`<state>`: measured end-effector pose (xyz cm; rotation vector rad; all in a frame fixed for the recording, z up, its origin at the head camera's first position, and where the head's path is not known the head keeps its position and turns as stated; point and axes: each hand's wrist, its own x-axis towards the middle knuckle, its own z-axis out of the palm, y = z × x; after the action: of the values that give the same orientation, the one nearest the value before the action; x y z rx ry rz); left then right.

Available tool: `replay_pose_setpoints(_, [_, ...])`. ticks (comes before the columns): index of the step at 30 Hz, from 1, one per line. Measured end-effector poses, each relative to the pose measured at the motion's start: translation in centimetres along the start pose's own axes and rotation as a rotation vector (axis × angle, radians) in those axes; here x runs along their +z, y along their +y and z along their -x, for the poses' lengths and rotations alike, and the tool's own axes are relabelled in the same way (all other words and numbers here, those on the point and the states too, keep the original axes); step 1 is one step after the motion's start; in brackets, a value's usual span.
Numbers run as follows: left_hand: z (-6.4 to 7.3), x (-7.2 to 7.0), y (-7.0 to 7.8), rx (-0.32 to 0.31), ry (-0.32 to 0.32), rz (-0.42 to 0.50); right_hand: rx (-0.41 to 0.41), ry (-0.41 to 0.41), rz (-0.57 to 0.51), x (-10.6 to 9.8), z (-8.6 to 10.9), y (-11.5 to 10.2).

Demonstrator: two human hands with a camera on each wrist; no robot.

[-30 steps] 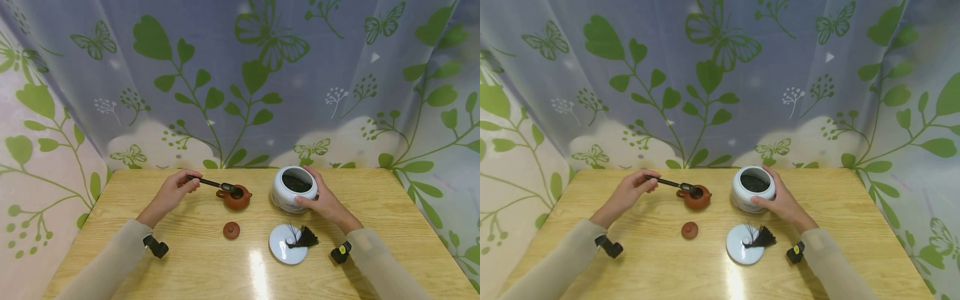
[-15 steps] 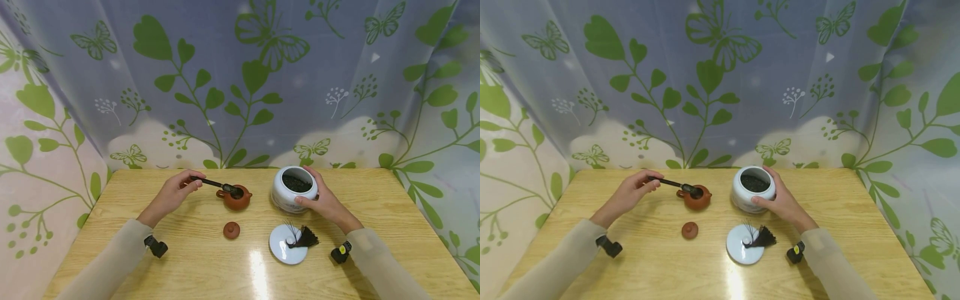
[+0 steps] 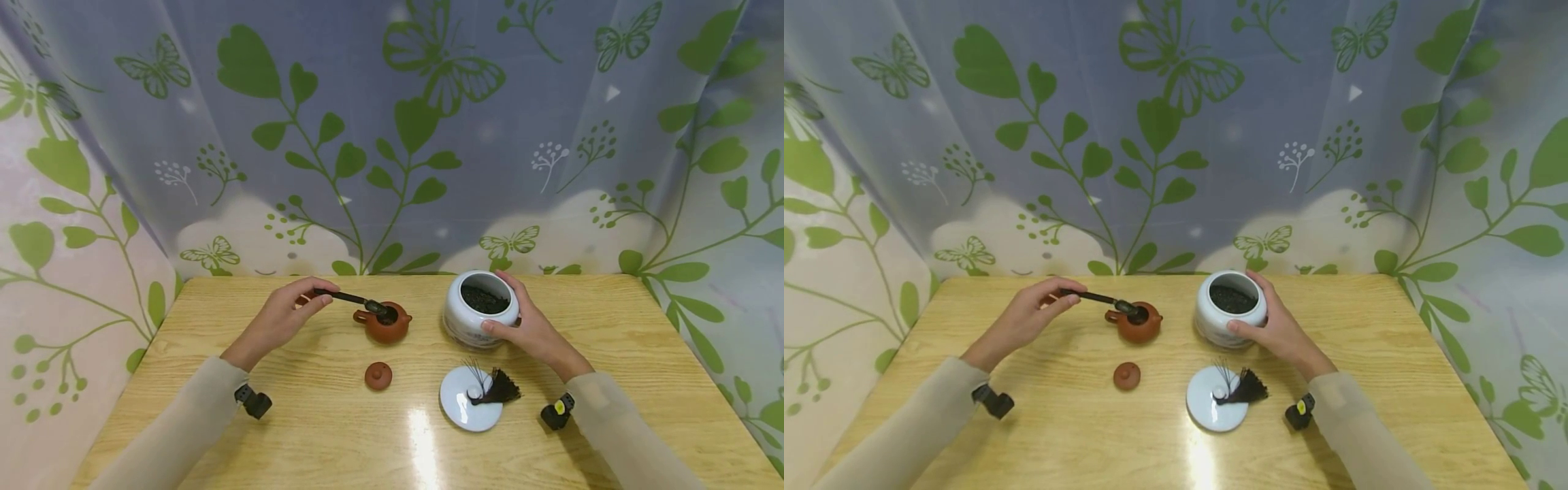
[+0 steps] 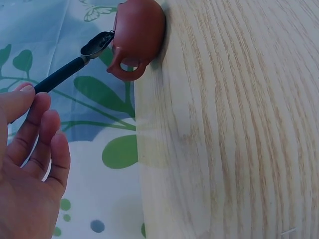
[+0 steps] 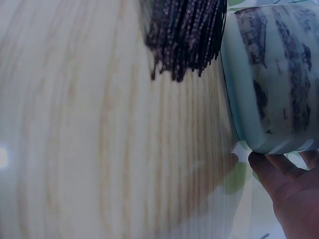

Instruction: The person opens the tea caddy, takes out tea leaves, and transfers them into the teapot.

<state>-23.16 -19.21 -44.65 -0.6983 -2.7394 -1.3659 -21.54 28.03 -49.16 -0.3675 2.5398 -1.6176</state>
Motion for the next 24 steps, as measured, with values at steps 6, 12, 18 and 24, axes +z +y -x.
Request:
replay_pose_setpoints(6, [-0.12, 0.13, 0.45, 0.037, -0.01, -0.042, -0.001, 0.001, 0.01, -0.03, -0.03, 0.02])
replay_pose_setpoints(12, [-0.18, 0.18, 0.54, 0.097, -0.004, -0.082, -0.001, 0.0, 0.019, -0.03, -0.08, -0.01])
replay_pose_setpoints(18, [-0.13, -0.02, 0.9, 0.156, 0.012, -0.12, 0.003, -0.001, 0.006, 0.01, -0.05, -0.05])
replay_pose_setpoints(24, [0.23, -0.19, 0.41, 0.039, 0.023, -0.044, 0.004, -0.002, 0.004, 0.06, -0.01, -0.1])
